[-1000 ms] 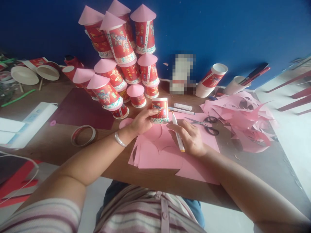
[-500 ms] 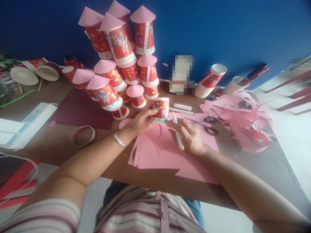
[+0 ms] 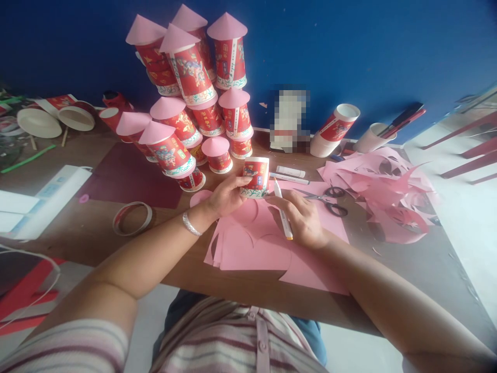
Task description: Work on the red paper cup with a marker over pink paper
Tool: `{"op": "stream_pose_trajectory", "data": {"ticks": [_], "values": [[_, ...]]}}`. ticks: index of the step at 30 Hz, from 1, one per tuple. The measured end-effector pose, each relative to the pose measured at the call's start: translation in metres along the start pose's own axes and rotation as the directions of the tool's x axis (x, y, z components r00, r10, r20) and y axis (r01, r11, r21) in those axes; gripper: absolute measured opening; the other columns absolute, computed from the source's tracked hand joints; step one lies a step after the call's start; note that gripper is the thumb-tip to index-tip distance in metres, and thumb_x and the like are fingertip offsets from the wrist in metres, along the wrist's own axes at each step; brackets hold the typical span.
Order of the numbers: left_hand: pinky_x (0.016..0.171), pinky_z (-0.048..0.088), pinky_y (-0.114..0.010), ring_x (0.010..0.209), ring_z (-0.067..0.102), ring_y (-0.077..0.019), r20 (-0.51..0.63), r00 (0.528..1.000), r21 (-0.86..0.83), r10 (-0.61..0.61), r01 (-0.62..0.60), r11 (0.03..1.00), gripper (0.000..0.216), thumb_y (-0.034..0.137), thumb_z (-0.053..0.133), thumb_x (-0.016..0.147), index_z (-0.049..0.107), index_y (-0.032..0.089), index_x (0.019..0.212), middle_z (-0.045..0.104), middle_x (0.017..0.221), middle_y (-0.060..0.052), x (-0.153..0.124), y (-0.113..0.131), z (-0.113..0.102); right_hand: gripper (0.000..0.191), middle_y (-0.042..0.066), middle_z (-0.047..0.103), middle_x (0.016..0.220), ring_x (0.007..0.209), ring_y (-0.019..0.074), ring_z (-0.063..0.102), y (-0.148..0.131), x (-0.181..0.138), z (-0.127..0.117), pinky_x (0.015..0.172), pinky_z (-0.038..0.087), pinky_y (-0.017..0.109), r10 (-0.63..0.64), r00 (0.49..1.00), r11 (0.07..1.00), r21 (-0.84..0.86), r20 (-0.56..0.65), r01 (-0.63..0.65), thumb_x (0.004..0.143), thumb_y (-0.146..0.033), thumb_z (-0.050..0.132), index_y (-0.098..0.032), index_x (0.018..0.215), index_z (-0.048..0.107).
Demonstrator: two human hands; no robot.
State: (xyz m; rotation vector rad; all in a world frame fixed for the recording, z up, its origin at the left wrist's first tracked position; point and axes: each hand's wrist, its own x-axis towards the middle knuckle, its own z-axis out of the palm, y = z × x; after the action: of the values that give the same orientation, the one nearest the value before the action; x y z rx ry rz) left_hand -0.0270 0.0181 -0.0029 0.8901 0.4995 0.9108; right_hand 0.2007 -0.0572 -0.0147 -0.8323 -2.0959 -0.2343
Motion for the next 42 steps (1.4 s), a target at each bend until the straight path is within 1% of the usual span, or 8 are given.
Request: {"op": "stream_pose_trajectory", "data": {"ticks": [4,9,13,23,27,32,36,42], "values": [[0.113,0.064,-0.048,0.122,0.085,-0.0353,0.004,1.000,0.003,-0.007,0.007,1.000,0.052,0.033,0.082,0.092,0.079,0.020,0.142,0.089,0.116,-0.011,0.000,-0.002,-0.002,0.042,0.008,0.084,0.115,0.088,0.0205,0.081,0.001,-0.003,0.001,0.076,0.067,0.031,0.018,1.000,1.000,-0.006,0.019,-0.018,0.117,-0.015,0.064,-0.027,0.158,0.066],[0.108,0.064,-0.047,0.111,0.085,-0.0327,0.045,0.999,0.062,0.024,-0.027,0.998,0.041,0.040,0.091,0.089,0.082,0.020,0.123,0.088,0.112,-0.010,-0.001,-0.004,-0.003,0.045,0.008,0.084,0.117,0.091,0.0204,0.083,0.003,-0.005,0.003,0.080,0.068,0.031,0.021,1.000,1.000,0.003,0.008,-0.021,0.113,-0.011,0.067,-0.026,0.156,0.067],[0.108,0.063,-0.047,0.115,0.084,-0.0335,0.046,0.997,0.112,0.057,-0.062,0.992,0.040,0.044,0.098,0.087,0.082,0.020,0.115,0.087,0.116,-0.011,-0.001,-0.007,-0.004,0.037,0.007,0.084,0.114,0.091,0.0207,0.083,0.003,-0.004,0.003,0.079,0.068,0.030,0.040,0.999,0.999,-0.033,0.001,-0.040,0.113,-0.012,0.067,-0.026,0.148,0.068],[0.100,0.063,-0.042,0.110,0.082,-0.0295,-0.052,0.996,0.318,0.074,-0.053,0.946,0.069,0.046,0.112,0.074,0.074,0.020,0.125,0.085,0.119,-0.010,-0.001,-0.012,-0.004,0.029,0.006,0.082,0.108,0.087,0.0214,0.081,0.003,-0.002,0.004,0.071,0.065,0.030,0.040,0.999,0.997,-0.061,-0.034,-0.042,0.114,-0.016,0.070,-0.025,0.141,0.069],[0.104,0.064,-0.047,0.120,0.079,-0.0357,-0.098,0.992,0.451,0.078,-0.025,0.892,0.076,0.044,0.116,0.067,0.073,0.020,0.124,0.082,0.124,-0.011,-0.004,-0.008,0.004,0.029,0.008,0.083,0.110,0.090,0.0215,0.083,0.003,-0.003,0.004,0.073,0.066,0.029,0.047,0.998,0.997,-0.056,-0.030,-0.049,0.114,-0.016,0.071,-0.024,0.142,0.068],[0.121,0.061,-0.057,0.141,0.075,-0.0414,0.061,0.996,0.474,0.069,-0.090,0.876,0.078,0.045,0.110,0.078,0.066,0.022,0.138,0.080,0.140,-0.015,-0.004,-0.010,0.005,0.035,0.009,0.082,0.112,0.091,0.0228,0.084,0.005,-0.005,0.005,0.070,0.067,0.029,0.116,0.993,0.991,-0.069,-0.008,-0.116,0.116,-0.020,0.068,-0.025,0.151,0.067],[0.124,0.062,-0.062,0.145,0.075,-0.0411,0.182,0.982,0.408,0.050,-0.122,0.905,0.073,0.052,0.100,0.092,0.063,0.022,0.147,0.076,0.151,-0.019,-0.004,-0.015,-0.001,0.037,0.011,0.082,0.116,0.093,0.0257,0.084,0.011,-0.007,0.006,0.071,0.071,0.035,0.158,0.987,0.987,-0.037,-0.023,-0.159,0.118,-0.022,0.064,-0.024,0.154,0.065],[0.124,0.062,-0.062,0.145,0.075,-0.0407,0.100,0.989,0.461,0.113,-0.147,0.875,0.083,0.049,0.106,0.087,0.059,0.022,0.150,0.075,0.153,-0.019,-0.002,-0.022,-0.005,0.052,0.014,0.081,0.130,0.112,0.0311,0.085,0.015,-0.011,0.010,0.082,0.078,0.045,0.240,0.970,0.971,0.012,-0.033,-0.240,0.117,-0.022,0.065,-0.028,0.167,0.055]]}}
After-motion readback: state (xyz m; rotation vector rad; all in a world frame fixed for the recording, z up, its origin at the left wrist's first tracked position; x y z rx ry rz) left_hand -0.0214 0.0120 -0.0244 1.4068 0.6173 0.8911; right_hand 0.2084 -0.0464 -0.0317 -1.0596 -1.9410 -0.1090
